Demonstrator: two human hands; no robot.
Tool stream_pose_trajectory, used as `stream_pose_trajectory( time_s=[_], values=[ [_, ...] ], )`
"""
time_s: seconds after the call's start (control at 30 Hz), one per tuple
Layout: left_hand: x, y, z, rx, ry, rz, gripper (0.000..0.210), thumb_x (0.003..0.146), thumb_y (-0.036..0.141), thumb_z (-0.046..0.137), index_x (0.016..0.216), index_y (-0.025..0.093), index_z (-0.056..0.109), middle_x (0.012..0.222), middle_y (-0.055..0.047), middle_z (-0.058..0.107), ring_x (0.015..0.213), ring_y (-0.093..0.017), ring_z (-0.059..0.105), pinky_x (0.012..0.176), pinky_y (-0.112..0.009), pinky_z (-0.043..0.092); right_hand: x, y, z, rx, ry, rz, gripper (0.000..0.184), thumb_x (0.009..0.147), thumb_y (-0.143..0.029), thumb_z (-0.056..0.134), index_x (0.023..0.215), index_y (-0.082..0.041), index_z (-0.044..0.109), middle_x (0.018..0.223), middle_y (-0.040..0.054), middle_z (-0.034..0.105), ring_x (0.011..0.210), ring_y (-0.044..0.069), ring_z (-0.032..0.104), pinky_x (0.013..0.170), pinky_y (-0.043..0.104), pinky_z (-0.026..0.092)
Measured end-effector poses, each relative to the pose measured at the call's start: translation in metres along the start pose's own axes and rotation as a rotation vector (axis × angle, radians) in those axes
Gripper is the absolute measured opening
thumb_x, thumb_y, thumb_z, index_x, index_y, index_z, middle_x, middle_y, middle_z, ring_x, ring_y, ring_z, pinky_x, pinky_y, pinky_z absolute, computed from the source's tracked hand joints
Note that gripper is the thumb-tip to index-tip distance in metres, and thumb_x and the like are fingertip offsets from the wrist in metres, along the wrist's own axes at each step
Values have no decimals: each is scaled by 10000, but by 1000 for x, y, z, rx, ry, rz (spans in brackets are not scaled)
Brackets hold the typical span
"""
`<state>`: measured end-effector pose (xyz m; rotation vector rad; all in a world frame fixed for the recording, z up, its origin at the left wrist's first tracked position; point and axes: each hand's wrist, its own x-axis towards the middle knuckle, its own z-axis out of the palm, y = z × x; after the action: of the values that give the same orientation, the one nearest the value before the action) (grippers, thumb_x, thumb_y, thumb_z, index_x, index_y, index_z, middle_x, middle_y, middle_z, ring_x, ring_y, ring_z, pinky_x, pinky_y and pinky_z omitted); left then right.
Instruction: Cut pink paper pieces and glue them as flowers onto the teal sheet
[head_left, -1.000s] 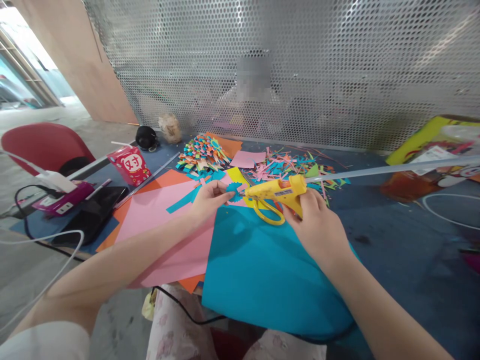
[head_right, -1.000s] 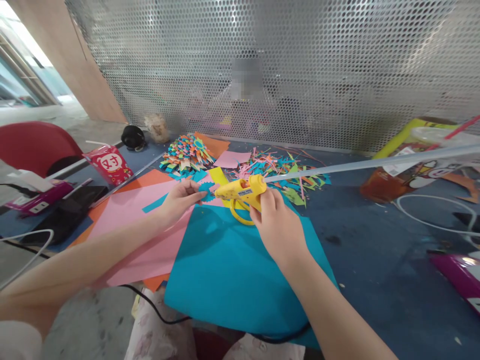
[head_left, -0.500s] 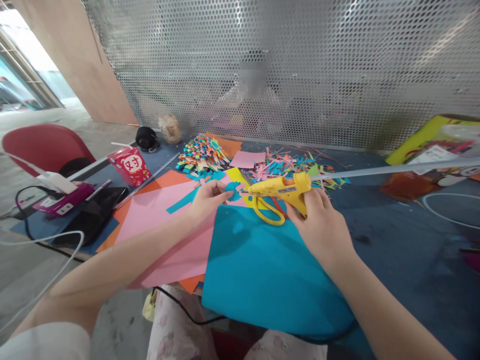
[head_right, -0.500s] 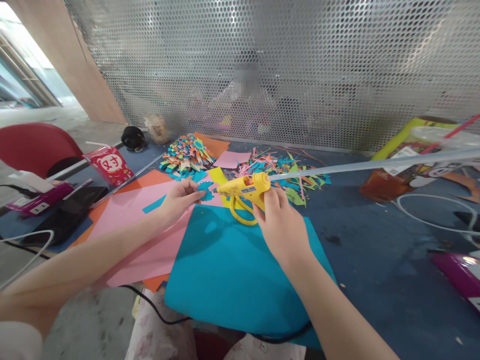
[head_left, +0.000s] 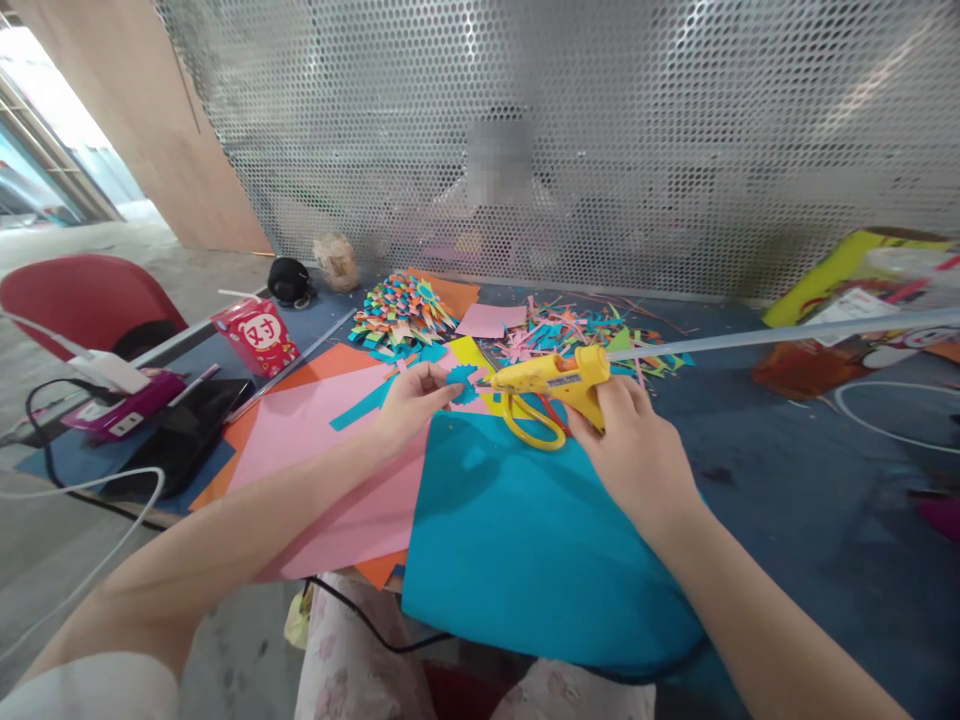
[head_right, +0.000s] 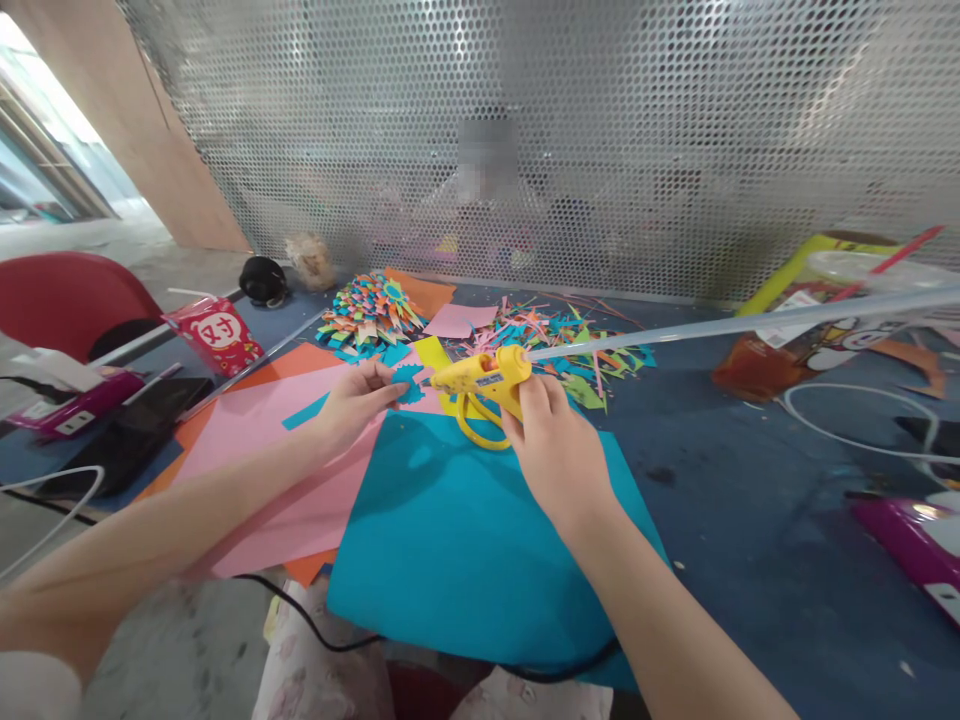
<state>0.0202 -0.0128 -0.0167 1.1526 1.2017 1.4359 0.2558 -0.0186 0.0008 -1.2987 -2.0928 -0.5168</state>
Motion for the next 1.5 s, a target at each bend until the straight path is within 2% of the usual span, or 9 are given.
stream_pose_trajectory(
  time_s=[0.2,0.4,0.7,0.93,1.1,1.23,1.37,1.5],
  values=[
    [-4,7,1,-24,27,-5,304,564,264,768,709,175,517,518,69,592,487,-78,542,529,-212,425,0,-2,-2,11,-22,-23,205,879,-267,411,1023,-162,512,943,132,632,619,217,624,435,276,411],
    [-5,7,2,28,40,-10,315,551,286,779,688,175,517,511,58,594,476,-82,538,504,-209,401,0,-2,-1,47,-2,-60,215,879,-235,422,1053,-142,508,985,153,646,701,229,655,474,282,472],
    [-6,10,3,72,38,-2,328,532,307,777,668,170,512,501,58,576,474,-87,535,468,-198,359,0,-2,-1,60,-20,-3,211,855,-226,467,1045,-147,512,970,143,645,648,219,639,446,276,446],
    [-7,10,3,17,58,44,320,530,290,778,672,169,519,495,66,554,484,-83,526,490,-204,391,3,-3,-1,127,-55,82,174,805,-240,534,950,-145,517,907,136,639,685,241,640,452,275,433],
    [-4,7,-1,-36,104,110,296,564,291,771,702,164,542,532,63,571,515,-76,534,532,-204,424,4,-2,1,203,-87,187,190,766,-311,584,875,-176,506,885,118,631,736,249,629,516,295,445],
    [-1,6,-2,-98,113,86,324,545,298,790,710,165,545,572,48,608,523,-78,548,535,-206,426,10,7,2,208,-159,334,224,736,-365,597,832,-185,504,848,109,633,750,253,621,583,312,451],
    [-2,7,-1,-133,111,33,360,509,274,811,705,166,529,541,62,594,489,-75,545,510,-199,413,18,21,-1,123,-288,506,254,760,-358,565,898,-146,547,886,148,653,838,290,631,636,323,451],
    [-5,10,1,-157,101,-11,343,515,234,810,707,163,536,542,66,589,502,-73,555,505,-192,417,21,35,3,18,-427,640,386,813,-393,498,1022,-77,572,938,207,655,876,308,640,662,332,452]
  ],
)
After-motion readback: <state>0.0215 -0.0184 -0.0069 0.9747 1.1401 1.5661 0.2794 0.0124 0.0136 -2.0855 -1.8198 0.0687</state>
